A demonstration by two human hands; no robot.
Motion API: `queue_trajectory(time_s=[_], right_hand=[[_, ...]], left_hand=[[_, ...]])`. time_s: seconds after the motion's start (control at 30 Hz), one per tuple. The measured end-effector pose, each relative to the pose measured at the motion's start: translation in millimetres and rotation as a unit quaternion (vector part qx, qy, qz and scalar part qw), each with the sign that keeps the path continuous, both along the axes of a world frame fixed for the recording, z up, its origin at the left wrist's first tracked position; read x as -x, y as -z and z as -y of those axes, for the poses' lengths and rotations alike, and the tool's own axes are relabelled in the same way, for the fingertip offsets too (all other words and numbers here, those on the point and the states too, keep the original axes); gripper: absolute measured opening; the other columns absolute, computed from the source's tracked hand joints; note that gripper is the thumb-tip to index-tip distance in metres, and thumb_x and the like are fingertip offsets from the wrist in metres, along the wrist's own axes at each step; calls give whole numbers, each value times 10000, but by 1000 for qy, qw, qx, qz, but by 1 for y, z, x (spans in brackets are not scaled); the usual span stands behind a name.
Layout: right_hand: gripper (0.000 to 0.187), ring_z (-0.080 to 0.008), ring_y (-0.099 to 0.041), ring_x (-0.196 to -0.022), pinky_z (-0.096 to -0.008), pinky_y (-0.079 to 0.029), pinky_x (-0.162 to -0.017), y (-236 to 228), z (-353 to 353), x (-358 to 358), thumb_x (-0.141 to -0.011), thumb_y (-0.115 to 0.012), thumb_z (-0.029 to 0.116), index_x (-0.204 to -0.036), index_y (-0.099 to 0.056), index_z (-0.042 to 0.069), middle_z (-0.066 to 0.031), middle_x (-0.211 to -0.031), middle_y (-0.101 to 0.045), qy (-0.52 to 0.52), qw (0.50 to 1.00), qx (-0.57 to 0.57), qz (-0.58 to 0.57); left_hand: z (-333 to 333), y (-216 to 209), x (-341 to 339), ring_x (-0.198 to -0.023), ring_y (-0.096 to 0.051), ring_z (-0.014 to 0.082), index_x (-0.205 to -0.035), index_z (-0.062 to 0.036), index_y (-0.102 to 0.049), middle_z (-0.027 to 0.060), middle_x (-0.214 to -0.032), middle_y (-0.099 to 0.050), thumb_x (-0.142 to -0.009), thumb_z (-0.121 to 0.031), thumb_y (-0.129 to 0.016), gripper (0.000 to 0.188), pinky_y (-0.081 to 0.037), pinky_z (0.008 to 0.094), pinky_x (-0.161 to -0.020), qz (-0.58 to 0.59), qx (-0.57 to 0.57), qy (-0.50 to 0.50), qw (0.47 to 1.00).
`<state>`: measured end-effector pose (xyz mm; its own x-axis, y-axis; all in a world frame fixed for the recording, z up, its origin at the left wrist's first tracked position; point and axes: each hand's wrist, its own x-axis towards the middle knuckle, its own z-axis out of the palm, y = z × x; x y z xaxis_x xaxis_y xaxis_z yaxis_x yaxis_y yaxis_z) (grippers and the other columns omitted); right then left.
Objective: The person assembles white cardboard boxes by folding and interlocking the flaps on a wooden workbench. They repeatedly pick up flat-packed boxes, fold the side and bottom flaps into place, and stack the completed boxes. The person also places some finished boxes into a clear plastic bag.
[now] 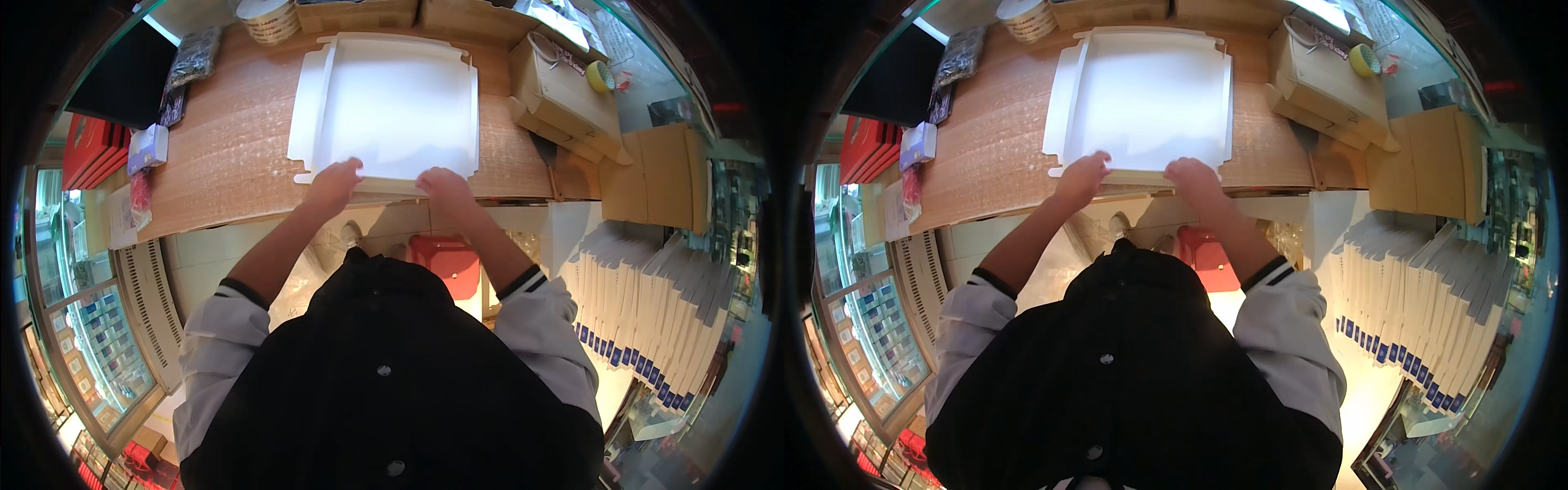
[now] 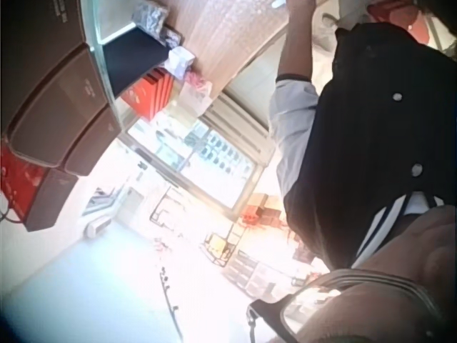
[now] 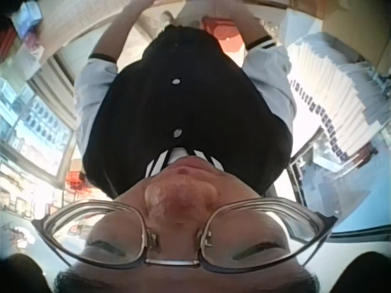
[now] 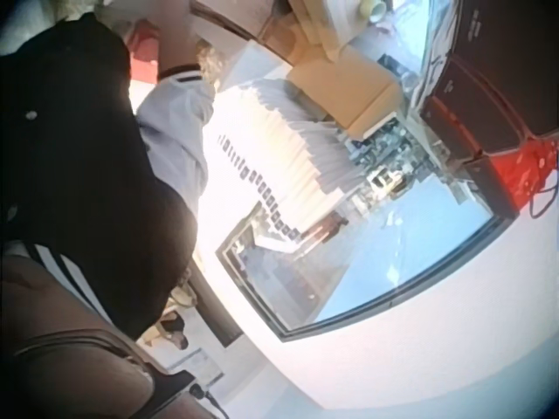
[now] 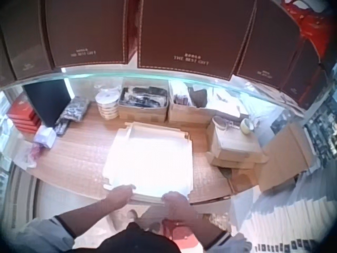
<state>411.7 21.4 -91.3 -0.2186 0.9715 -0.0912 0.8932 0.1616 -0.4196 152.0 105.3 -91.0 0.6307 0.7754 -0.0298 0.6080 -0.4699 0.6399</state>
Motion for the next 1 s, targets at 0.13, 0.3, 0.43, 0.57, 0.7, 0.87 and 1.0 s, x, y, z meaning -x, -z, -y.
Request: queue_trajectory(time_s=[0.13, 0.3, 0.43, 0.57, 0.7, 0.87, 1.0], right_hand=[[303, -270, -539, -903, -365, -461, -802, -8, -22, 6, -732, -763, 305, -857, -608, 77, -91, -879, -550, 109, 987, -100, 59], [227, -279, -534, -908, -379, -459, -810, 18, -15, 5, -756, -729, 214, -841, -587, 59, -97, -888, -541, 26, 995, -96, 0], [118, -280, -532, -903, -390, -458, -822, 9, -7, 36, -787, -659, 130, -807, -585, 40, -98, -878, -541, -12, 988, -145, -48], [88, -272, -532, -887, -364, -465, -802, 11, -13, 56, -795, -635, 115, -807, -589, 42, -96, -850, -544, -31, 985, -170, -3], [94, -251, -537, -864, -333, -469, -778, 13, -23, 61, -795, -637, 131, -815, -594, 49, -88, -829, -547, -31, 986, -165, 20], [101, -238, -540, -847, -324, -469, -776, 10, -22, 53, -827, -626, 155, -820, -599, 58, -80, -829, -551, -35, 987, -159, 12], [95, -236, -542, -857, -328, -471, -782, 9, -24, 50, -850, -610, 151, -823, -601, 60, -79, -830, -551, -40, 988, -147, 27]], left_hand=[[-12, 6, -4, -931, -539, 263, -918, -57, -548, 89, -938, -542, -822, -105, -579, 111, -459, 370, -787, -7, -281, 123, 952], [-7, 13, -3, -822, -531, 201, -810, -72, -528, 65, -832, -501, -750, -100, -558, 72, -463, 296, -694, -28, -348, 177, 920], [-14, 10, -3, -794, -532, 194, -796, -70, -544, 66, -807, -505, -738, -116, -583, 83, -464, 281, -675, -125, -340, 242, 900], [-18, 12, -11, -768, -531, 208, -772, -70, -555, 69, -780, -507, -720, -125, -605, 90, -467, 297, -677, -167, -325, 243, 899], [-20, 13, -19, -757, -537, 221, -753, -65, -557, 71, -771, -518, -719, -126, -633, 104, -468, 313, -695, -21, -263, 175, 949], [-20, 15, -3, -773, -542, 238, -771, -54, -560, 86, -783, -530, -811, -242, -660, 216, -466, 325, -716, -47, -247, 160, 955], [-32, 13, 17, -770, -549, 244, -795, -52, -577, 88, -782, -536, -867, -278, -629, 242, -479, 349, -701, -63, -241, 147, 957]])
